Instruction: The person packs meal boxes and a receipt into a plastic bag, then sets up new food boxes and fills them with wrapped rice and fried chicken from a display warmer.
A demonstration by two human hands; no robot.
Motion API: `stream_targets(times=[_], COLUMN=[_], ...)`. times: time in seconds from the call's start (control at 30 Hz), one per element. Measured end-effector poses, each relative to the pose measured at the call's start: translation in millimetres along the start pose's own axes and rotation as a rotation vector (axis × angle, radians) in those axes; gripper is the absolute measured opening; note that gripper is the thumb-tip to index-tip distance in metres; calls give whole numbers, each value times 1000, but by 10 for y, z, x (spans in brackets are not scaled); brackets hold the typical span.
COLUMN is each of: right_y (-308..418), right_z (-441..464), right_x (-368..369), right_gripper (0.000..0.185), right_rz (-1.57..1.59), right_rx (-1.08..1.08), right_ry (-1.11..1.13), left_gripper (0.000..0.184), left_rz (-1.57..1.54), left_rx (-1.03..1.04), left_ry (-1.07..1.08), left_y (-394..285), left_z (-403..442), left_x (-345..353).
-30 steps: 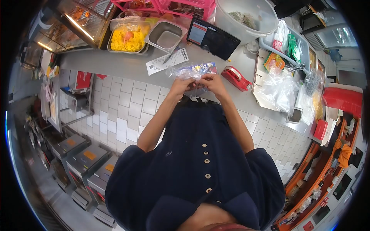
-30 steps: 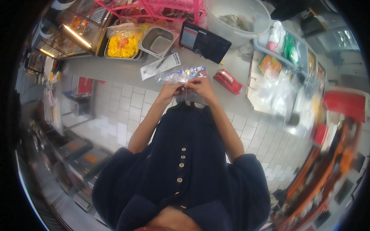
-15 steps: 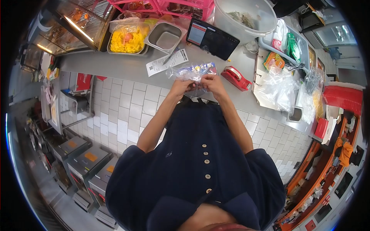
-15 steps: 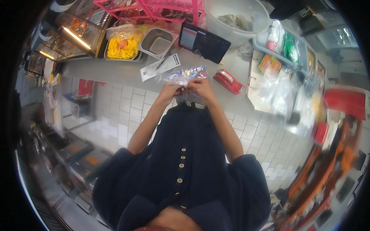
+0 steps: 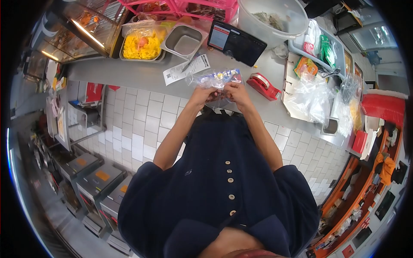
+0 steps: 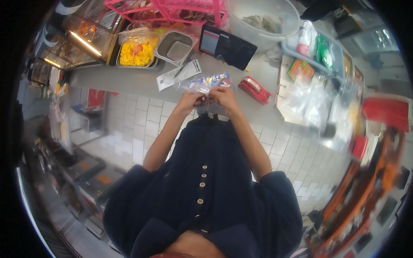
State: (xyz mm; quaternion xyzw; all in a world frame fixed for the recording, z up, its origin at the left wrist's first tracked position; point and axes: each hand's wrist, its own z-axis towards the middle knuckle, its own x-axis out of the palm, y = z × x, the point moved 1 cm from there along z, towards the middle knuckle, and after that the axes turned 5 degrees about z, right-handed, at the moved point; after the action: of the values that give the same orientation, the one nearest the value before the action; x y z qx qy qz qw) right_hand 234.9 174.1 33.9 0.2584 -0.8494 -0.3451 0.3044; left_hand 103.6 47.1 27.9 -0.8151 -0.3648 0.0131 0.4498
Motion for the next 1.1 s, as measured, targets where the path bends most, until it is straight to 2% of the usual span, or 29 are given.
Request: stream_targets(times=[0.17, 0.23, 0.37, 0.47, 0.53, 0.57, 0.63, 0.7, 0.73, 0.8, 0.87, 0.93, 1.03, 1.1], right_y=[20, 37, -51, -91, -105, -131, -89, 18, 83, 107, 90, 46, -27, -69], right_z=[-6, -43, 17, 55, 88, 105, 106, 51, 24, 19, 17, 32, 94, 124], right_x=[27, 58, 25, 7, -36, -47, -41, -13, 14, -5, -19, -22, -42, -43], right_gripper=[6, 7, 6, 13, 18, 18, 18, 18, 18, 20, 21, 22, 18, 15], right_rz=[177, 48, 8, -68, -268, -266, -560, -626, -691, -752, -813, -878, -837, -826], right_rx=[12, -18, -39, -111, -245, -247, -445, -455, -463, -513, -558, -793, -806, -849], right_ry=[-17, -22, -1, 30, 74, 75, -11, -96, -177, -194, -217, -261, -283, -287], left_gripper=[4, 4, 5, 7, 7, 9, 10, 13, 13, 16, 18, 19, 23, 25], left_rz=[14, 48, -15, 4, 33, 10, -10, 286, 287, 254, 241, 458, 622, 633], left_rx=[14, 17, 24, 25, 33, 39, 47, 74, 79, 251, 262, 307, 400, 358], left_ry=[-3, 13, -11, -1, -6, -53, -96, -181, -181, -240, -230, -193, -180, -150], left_y=[28, 54, 105, 184, 118, 106, 65, 50, 71, 158, 225, 259, 218, 74], left_z=[43, 75, 103, 142, 89, 59, 15, 0, -4, -2, 42, 110, 152, 98], left_x=[-26, -38, -48, -115, -56, 2, 75, 95, 131, 207, 184, 157, 159, 167])
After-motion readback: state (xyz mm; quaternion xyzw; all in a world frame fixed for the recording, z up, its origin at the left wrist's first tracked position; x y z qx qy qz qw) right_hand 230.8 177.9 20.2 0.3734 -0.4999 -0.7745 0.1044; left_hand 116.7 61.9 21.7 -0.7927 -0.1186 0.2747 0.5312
